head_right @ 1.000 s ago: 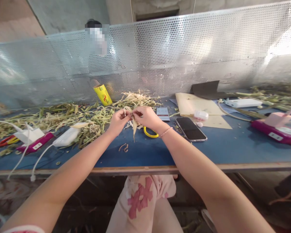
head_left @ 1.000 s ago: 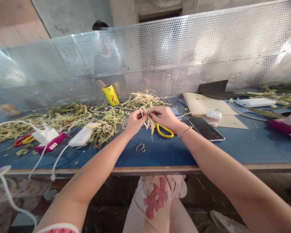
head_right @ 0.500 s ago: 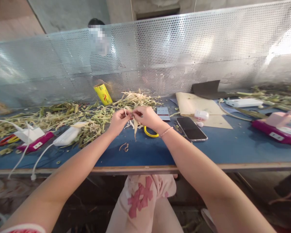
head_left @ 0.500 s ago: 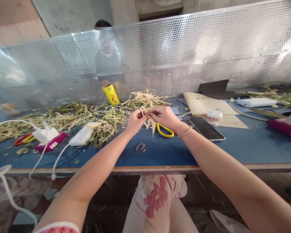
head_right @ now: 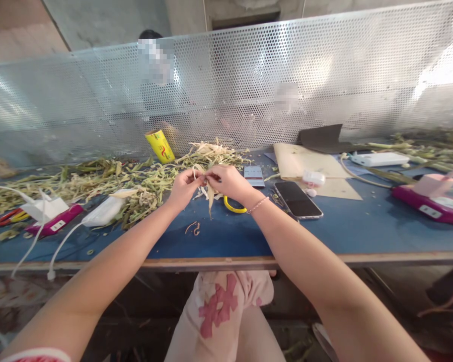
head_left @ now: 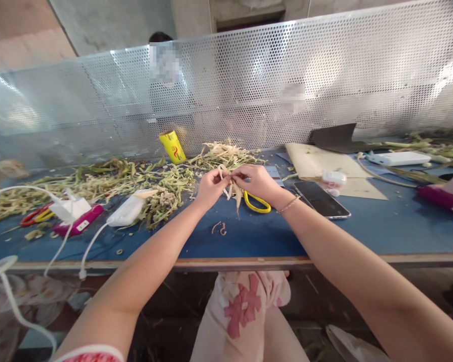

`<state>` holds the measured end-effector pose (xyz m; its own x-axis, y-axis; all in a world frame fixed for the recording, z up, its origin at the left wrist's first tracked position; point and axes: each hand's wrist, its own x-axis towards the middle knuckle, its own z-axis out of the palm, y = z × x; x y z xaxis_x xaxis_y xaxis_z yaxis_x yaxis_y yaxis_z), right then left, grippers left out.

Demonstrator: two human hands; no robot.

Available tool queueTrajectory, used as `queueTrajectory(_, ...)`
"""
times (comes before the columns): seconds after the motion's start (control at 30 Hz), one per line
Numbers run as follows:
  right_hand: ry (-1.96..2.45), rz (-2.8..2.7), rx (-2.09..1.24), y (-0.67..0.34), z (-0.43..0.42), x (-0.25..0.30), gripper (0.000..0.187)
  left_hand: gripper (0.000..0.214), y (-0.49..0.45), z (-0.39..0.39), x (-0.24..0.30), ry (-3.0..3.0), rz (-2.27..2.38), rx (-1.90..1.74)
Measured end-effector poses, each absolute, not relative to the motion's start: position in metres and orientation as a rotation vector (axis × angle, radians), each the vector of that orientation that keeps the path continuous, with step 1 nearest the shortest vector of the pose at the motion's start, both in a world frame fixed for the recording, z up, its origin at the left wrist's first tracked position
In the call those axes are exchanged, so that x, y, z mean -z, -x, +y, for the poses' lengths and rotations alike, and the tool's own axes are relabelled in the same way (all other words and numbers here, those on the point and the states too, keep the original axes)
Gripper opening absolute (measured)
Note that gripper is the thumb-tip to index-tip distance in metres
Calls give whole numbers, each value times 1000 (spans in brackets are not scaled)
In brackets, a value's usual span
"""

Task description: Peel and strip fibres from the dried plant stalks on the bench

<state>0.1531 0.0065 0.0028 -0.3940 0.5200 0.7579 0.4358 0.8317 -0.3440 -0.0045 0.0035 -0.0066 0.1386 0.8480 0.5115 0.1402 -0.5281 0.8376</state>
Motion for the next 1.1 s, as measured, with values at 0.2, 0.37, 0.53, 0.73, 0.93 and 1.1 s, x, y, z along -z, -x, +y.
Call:
queueTrajectory(0.2, 738, -2003, -208, -152, 7, -3, 14, 14, 3, -3, 0, -1828, 981, -1459)
queueTrajectory(0.37, 723, -1979, -305, -150, 4, -4, 15, 11, 3, -4, -1, -1864, 1036, -1481)
queueTrajectory(0.53, 718, -1963, -420, -150, 3, -4, 20, 11, 5, -2, 2, -1925, 1045, -1483)
queueTrajectory(0.73, 711, -1972, -490, -152, 6, -4, 18, 11, 5, -4, 1, -1942, 996, -1484)
queueTrajectory(0.93, 742, -1939, -583, -153, 8, -1, 15, 11, 3, -7, -2, -1922, 1006, -1463)
queueTrajectory(1.1, 700, -1885, -788, -152, 7, -4, 12, 10, 2, -10, -4, -1899, 989, -1454)
